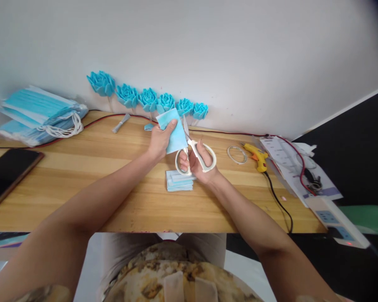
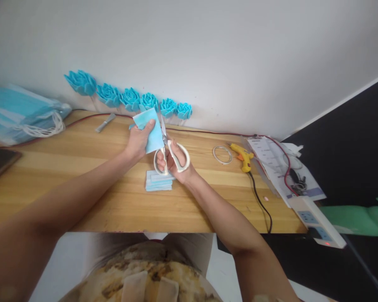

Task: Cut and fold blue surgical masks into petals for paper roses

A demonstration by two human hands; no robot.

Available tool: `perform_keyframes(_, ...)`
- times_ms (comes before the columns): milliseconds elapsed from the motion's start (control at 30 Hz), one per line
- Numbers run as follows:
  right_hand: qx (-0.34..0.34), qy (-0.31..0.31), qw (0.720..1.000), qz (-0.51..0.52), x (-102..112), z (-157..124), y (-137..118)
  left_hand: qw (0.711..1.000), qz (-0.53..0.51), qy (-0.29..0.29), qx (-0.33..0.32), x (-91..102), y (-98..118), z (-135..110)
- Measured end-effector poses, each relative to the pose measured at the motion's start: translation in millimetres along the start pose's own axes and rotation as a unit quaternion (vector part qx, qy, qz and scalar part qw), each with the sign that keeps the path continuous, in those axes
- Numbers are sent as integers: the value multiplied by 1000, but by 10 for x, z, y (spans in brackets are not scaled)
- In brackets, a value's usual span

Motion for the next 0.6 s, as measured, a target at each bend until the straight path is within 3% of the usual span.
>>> perform_keyframes(600,14,36,999,22,-37,-38,-35,1000,0,0,-3,38,-25,22)
Point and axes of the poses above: each hand's wrist, its own z-axis towards the middle knuckle, its own x-axis out of the back of the hand, y = z × x, the point moved 6 cm from there along z, towards the middle knuckle, and after that the axes turned 7 degrees about -z, right-handed, at the moved point
